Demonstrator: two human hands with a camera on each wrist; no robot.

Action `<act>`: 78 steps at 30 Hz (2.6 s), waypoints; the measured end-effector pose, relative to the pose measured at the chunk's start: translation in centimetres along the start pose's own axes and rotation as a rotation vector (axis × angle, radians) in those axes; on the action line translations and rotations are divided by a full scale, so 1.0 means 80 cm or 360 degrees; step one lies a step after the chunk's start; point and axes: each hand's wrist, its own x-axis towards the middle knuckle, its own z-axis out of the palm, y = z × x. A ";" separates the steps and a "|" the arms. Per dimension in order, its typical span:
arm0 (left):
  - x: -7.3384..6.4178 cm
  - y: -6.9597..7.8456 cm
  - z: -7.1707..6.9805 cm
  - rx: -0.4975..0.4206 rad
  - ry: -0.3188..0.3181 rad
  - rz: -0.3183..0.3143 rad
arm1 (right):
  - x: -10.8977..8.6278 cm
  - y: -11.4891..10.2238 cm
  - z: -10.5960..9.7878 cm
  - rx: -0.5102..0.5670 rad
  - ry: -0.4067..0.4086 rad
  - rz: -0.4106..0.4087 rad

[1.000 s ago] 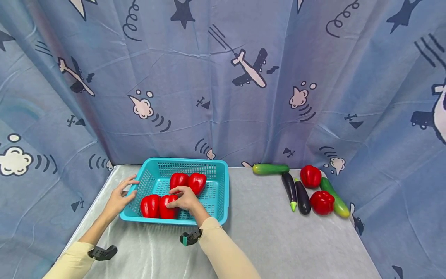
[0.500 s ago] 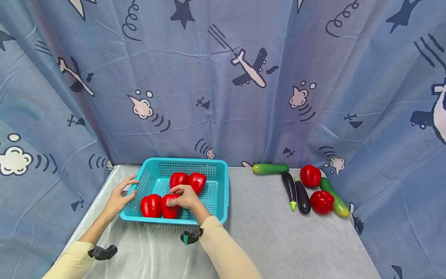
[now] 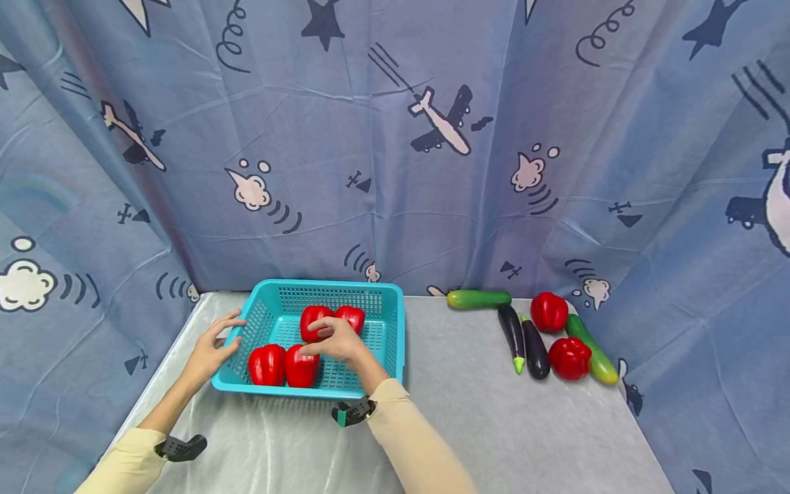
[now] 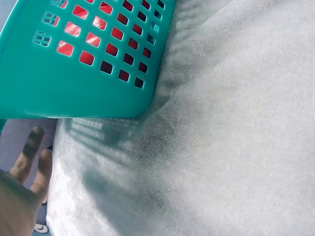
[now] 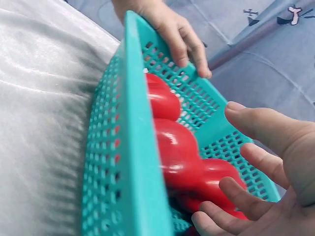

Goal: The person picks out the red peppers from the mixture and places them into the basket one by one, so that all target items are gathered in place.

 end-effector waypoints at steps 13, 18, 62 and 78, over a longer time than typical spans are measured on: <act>-0.001 -0.010 0.002 0.0005 0.0016 0.0070 | -0.017 0.007 -0.055 0.0204 -0.0026 -0.0098; -0.001 -0.014 0.003 0.0024 -0.0002 0.0077 | -0.028 0.011 -0.076 0.0279 0.0003 -0.0122; 0.000 -0.054 0.006 -0.0087 0.0019 0.0059 | -0.162 0.083 -0.261 0.1064 0.0402 0.0114; 0.000 -0.039 0.004 -0.0048 0.0017 0.0040 | -0.210 0.111 -0.339 0.0999 0.0421 0.0095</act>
